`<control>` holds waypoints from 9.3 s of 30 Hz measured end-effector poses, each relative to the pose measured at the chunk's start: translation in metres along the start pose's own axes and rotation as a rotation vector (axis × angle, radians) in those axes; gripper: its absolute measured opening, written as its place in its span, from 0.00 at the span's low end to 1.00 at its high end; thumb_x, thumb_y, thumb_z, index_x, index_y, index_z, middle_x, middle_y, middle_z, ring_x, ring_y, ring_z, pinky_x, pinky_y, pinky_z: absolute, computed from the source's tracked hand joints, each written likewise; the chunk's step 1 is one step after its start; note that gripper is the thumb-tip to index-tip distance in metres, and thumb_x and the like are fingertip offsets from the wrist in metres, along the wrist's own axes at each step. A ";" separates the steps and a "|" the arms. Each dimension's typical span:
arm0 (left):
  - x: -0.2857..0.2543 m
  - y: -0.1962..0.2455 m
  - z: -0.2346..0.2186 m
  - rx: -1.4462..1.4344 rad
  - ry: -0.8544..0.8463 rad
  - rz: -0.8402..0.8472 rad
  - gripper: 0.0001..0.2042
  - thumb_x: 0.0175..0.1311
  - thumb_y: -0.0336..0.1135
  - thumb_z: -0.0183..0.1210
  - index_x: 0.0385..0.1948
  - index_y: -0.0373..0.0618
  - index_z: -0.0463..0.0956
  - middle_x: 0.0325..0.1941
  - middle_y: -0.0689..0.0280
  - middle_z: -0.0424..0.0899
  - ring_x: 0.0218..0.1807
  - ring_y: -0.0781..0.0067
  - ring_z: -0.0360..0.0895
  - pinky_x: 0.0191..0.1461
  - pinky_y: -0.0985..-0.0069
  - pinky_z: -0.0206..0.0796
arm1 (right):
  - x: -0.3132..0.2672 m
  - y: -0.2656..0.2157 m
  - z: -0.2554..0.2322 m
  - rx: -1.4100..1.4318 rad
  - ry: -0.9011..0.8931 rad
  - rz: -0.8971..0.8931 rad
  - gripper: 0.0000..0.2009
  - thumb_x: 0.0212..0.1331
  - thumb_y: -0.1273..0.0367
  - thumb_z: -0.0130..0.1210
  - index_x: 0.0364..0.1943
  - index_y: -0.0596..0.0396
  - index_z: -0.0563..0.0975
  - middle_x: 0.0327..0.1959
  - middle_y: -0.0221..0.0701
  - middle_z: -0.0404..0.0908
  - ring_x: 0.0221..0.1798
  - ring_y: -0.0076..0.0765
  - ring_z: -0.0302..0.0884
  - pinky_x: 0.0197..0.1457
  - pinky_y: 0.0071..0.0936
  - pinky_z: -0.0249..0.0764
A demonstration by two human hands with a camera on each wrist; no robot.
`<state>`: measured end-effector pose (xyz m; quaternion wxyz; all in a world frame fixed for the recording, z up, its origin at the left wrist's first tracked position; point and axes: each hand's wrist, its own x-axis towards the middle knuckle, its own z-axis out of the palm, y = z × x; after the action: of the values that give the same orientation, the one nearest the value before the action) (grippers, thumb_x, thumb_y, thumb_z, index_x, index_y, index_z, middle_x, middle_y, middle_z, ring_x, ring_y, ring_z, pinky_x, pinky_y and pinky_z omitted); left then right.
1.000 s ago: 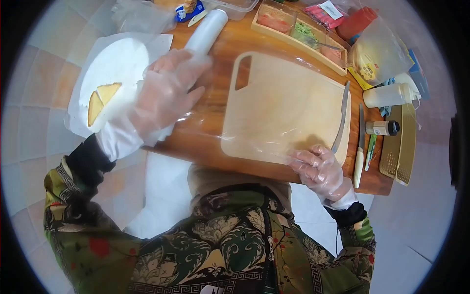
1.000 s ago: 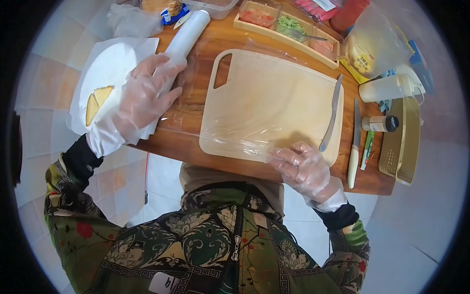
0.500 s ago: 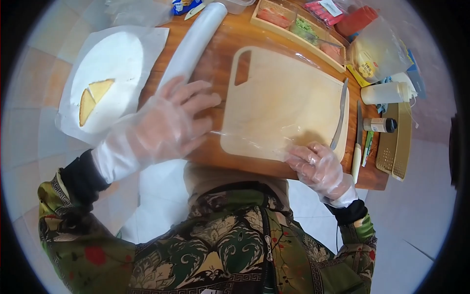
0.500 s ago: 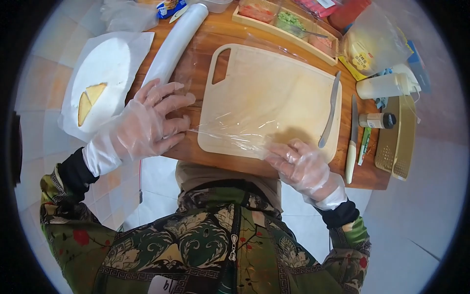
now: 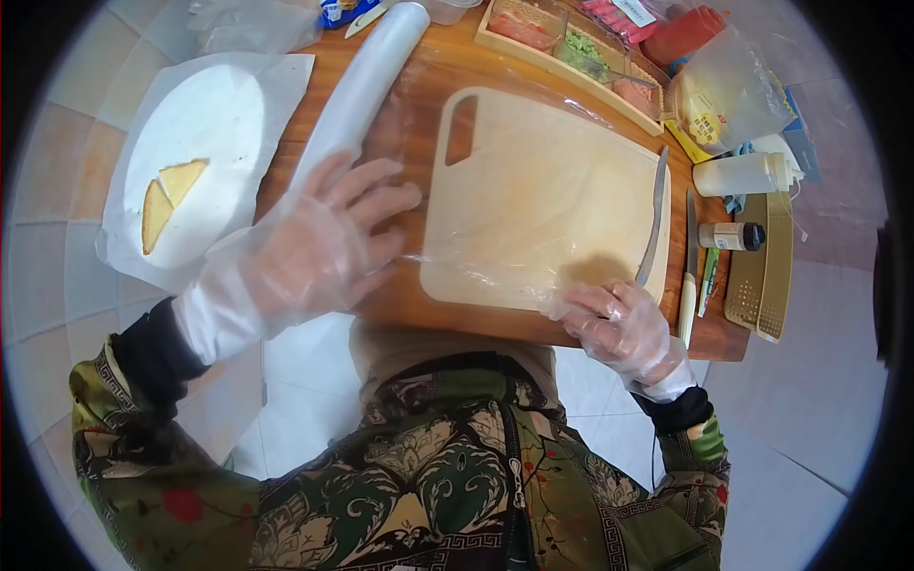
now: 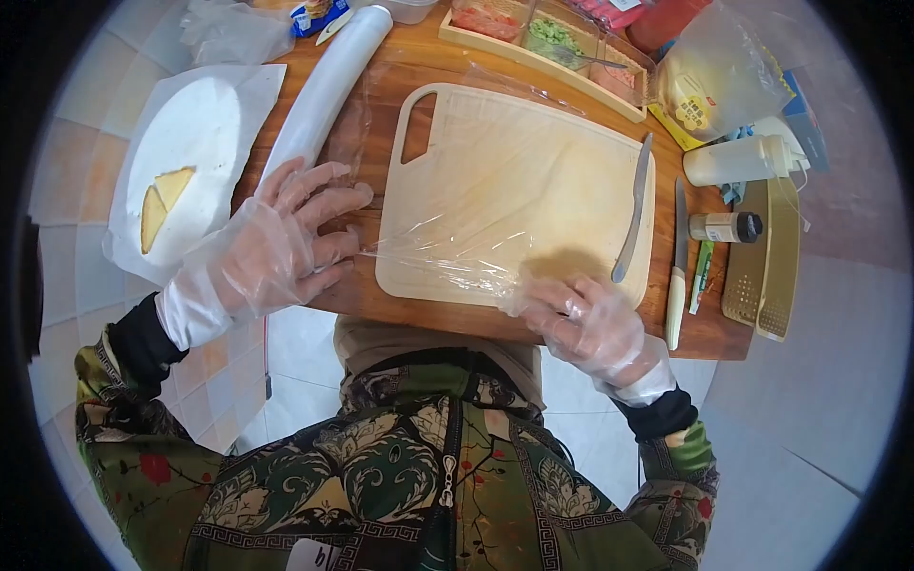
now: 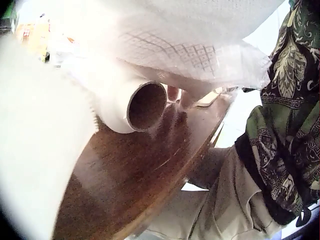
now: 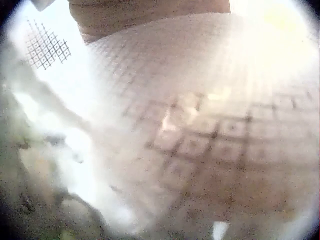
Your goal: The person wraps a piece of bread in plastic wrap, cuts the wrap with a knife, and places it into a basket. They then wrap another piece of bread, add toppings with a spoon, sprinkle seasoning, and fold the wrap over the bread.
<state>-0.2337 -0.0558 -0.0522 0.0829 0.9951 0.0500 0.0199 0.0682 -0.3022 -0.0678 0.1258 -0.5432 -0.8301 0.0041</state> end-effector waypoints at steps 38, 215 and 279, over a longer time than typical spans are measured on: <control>0.005 -0.001 0.018 0.094 0.155 0.055 0.05 0.50 0.36 0.63 0.27 0.49 0.81 0.48 0.71 0.80 0.62 0.65 0.71 0.72 0.55 0.59 | 0.151 -0.053 0.048 -0.002 -0.132 0.074 0.08 0.60 0.66 0.52 0.35 0.47 0.82 0.40 0.27 0.78 0.51 0.38 0.72 0.52 0.38 0.66; 0.171 -0.042 0.024 0.295 0.024 -0.072 0.18 0.61 0.31 0.51 0.52 0.42 0.80 0.60 0.62 0.82 0.70 0.54 0.68 0.71 0.56 0.54 | 0.056 -0.020 -0.004 -0.007 -0.289 -0.173 0.10 0.53 0.68 0.56 0.38 0.54 0.80 0.31 0.28 0.76 0.36 0.34 0.75 0.35 0.31 0.68; 0.180 -0.030 -0.002 0.231 -0.183 -0.206 0.29 0.57 0.30 0.56 0.66 0.47 0.70 0.62 0.60 0.79 0.71 0.53 0.65 0.74 0.56 0.49 | 0.042 -0.026 0.004 0.081 -0.171 -0.145 0.23 0.57 0.66 0.55 0.59 0.51 0.78 0.52 0.28 0.80 0.50 0.32 0.77 0.44 0.29 0.73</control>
<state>-0.0577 -0.0077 -0.0493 -0.0260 0.9853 0.1457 -0.0853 0.0281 -0.2744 -0.0595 0.0765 -0.4737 -0.8742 0.0750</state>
